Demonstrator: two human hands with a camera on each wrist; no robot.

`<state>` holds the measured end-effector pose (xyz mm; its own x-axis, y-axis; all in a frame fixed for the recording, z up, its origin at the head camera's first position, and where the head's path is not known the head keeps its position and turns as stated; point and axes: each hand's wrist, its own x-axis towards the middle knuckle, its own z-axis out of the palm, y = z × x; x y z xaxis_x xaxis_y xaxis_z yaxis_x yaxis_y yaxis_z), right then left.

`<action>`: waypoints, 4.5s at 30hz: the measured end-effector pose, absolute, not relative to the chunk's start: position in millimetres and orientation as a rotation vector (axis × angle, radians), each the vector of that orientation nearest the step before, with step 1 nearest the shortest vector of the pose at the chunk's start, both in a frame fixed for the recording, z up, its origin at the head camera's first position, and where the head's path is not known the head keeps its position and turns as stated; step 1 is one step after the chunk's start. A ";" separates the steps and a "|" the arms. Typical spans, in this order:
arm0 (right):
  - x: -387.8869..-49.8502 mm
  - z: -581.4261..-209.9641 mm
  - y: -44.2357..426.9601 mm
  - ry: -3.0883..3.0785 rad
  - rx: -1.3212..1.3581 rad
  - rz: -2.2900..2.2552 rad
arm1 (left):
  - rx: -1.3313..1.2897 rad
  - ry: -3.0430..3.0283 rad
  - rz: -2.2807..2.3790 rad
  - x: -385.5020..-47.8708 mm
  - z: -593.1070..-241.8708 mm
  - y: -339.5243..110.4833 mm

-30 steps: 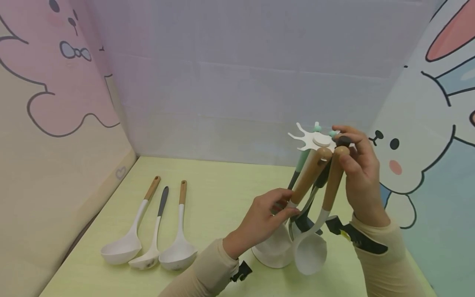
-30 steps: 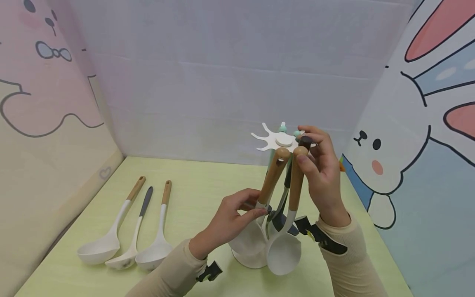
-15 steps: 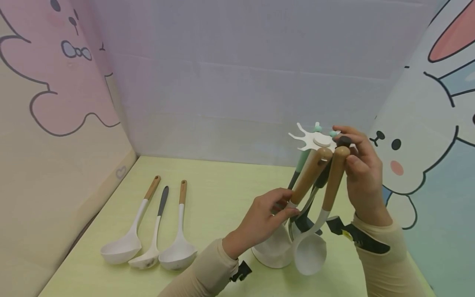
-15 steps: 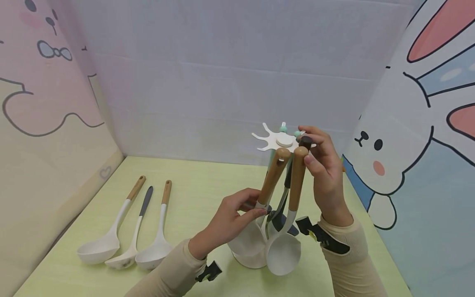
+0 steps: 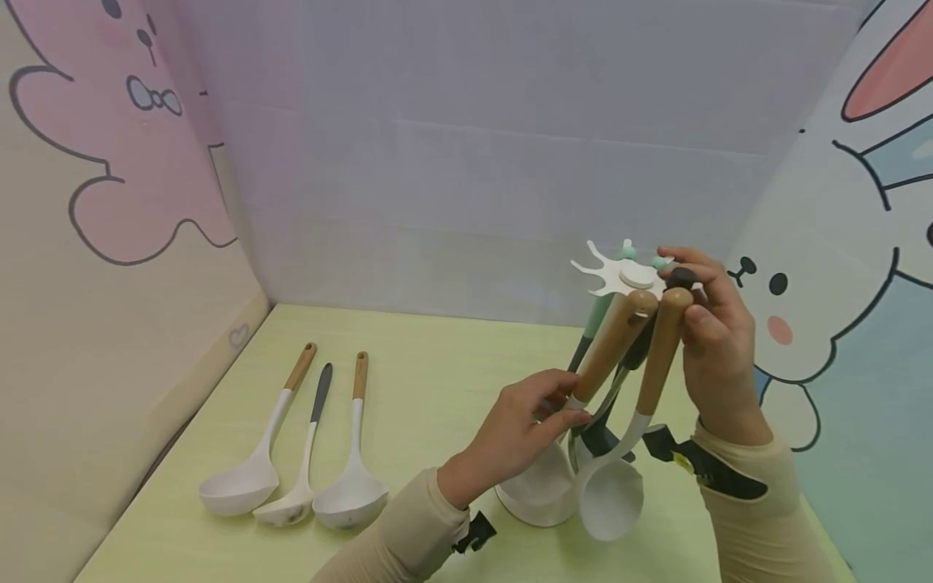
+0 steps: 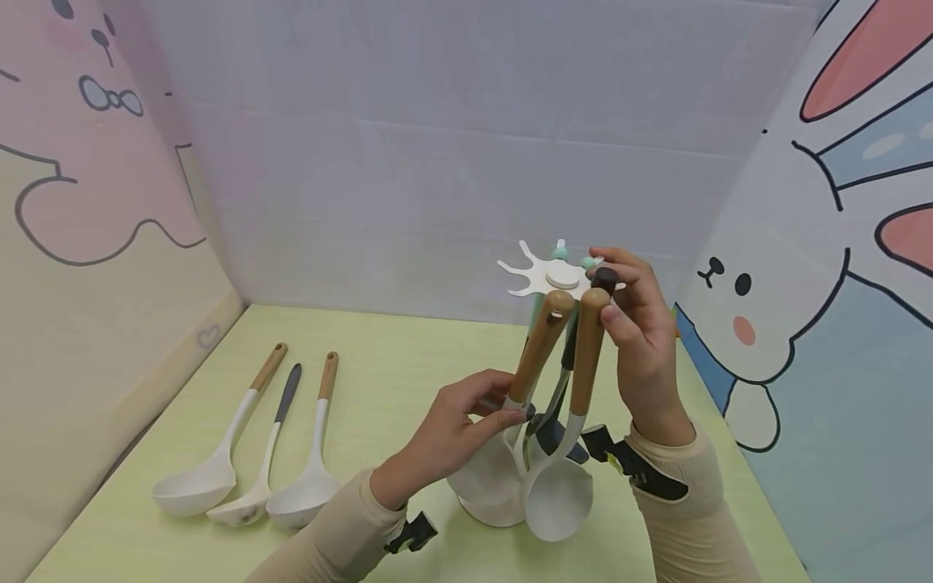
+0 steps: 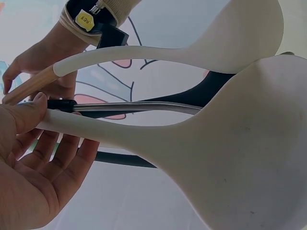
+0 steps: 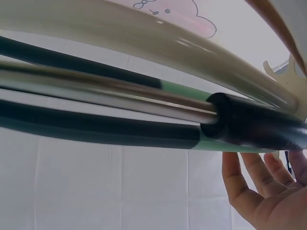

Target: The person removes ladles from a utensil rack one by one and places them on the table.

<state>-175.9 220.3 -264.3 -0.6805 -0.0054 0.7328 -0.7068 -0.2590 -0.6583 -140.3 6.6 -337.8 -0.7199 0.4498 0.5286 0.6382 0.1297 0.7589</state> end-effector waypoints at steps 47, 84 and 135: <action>-173.8 -264.8 218.0 -1.516 0.833 1.994 | -1.227 -2.195 -1.591 -132.1 -323.9 -0.1; -173.0 -263.0 215.8 -1.492 0.872 1.967 | -1.194 -2.222 -1.582 -123.3 -324.5 -18.6; -171.0 -263.1 216.6 -1.530 0.864 1.926 | -0.958 -2.273 -1.579 -136.4 -330.1 -65.4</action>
